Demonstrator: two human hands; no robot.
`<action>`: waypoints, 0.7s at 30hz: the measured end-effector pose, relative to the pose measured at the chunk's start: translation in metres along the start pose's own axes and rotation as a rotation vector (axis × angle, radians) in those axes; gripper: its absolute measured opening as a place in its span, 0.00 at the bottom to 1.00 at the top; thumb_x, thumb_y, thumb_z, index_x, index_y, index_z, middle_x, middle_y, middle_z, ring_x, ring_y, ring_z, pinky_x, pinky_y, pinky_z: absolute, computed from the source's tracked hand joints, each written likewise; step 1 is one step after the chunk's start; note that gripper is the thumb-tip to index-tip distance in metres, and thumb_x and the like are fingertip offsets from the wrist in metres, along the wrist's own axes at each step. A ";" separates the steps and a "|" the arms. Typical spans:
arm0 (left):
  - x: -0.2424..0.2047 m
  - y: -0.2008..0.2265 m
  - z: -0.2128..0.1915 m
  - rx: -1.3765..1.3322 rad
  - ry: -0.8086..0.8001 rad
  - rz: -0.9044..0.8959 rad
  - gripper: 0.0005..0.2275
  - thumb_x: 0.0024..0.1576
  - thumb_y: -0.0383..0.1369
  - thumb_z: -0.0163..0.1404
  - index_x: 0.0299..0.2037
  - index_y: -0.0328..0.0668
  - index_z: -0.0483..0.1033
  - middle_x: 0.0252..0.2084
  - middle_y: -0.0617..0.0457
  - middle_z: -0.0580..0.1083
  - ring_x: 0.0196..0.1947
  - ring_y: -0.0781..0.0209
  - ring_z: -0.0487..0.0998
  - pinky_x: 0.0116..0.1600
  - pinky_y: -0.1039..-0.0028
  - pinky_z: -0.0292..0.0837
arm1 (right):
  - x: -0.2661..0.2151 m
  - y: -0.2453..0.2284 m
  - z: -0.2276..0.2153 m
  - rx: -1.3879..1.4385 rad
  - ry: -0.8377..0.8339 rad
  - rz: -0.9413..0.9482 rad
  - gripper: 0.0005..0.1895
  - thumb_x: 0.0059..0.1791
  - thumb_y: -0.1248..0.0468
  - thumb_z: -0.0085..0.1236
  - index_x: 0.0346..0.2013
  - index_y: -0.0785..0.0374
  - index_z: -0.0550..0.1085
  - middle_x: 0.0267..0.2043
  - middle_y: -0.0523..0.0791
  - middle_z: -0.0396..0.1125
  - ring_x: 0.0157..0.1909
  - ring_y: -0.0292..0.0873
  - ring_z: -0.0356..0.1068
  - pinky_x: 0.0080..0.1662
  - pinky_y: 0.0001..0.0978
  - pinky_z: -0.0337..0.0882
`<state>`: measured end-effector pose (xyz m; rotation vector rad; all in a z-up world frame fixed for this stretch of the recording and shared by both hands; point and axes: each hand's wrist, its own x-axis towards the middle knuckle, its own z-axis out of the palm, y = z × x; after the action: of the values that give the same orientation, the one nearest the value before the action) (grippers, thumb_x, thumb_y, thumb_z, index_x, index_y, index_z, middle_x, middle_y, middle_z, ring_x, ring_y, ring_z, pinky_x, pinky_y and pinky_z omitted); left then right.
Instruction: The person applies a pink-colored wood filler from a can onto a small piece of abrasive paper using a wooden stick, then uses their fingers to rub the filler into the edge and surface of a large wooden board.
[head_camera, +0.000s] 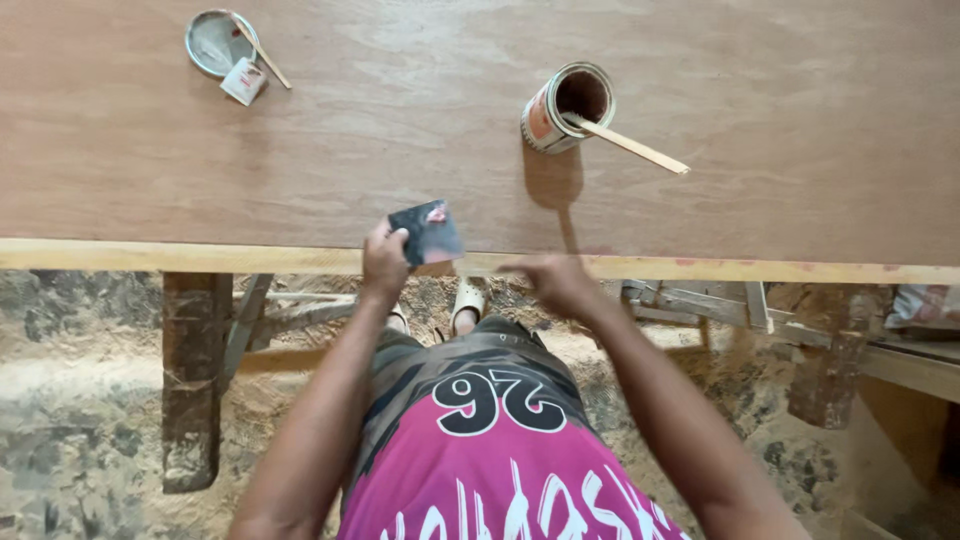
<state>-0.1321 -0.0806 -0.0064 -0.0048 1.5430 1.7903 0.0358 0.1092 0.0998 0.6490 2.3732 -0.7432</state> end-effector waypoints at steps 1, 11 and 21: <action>-0.003 -0.003 -0.011 0.011 -0.027 0.026 0.10 0.60 0.26 0.38 0.41 0.35 0.75 0.32 0.55 0.73 0.28 0.70 0.74 0.29 0.79 0.73 | 0.004 0.018 -0.005 0.023 -0.022 0.134 0.13 0.57 0.59 0.48 0.53 0.42 0.78 0.52 0.42 0.75 0.28 0.49 0.73 0.35 0.41 0.74; -0.051 -0.031 -0.031 -0.002 0.031 -0.201 0.09 0.62 0.29 0.39 0.41 0.38 0.75 0.27 0.58 0.70 0.19 0.73 0.66 0.21 0.80 0.61 | 0.034 0.080 0.026 -0.259 0.086 -0.086 0.18 0.57 0.67 0.41 0.56 0.50 0.77 0.54 0.44 0.75 0.19 0.40 0.71 0.20 0.27 0.66; -0.061 -0.059 -0.056 -0.093 0.081 -0.152 0.09 0.61 0.27 0.39 0.41 0.38 0.75 0.28 0.59 0.73 0.20 0.74 0.70 0.21 0.81 0.65 | 0.014 0.073 0.032 -0.406 0.281 -0.143 0.26 0.52 0.71 0.42 0.58 0.44 0.76 0.55 0.43 0.74 0.30 0.42 0.78 0.30 0.34 0.78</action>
<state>-0.0825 -0.1612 -0.0435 -0.2366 1.4726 1.7575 0.0804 0.1460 0.0425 0.4337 2.7399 -0.2166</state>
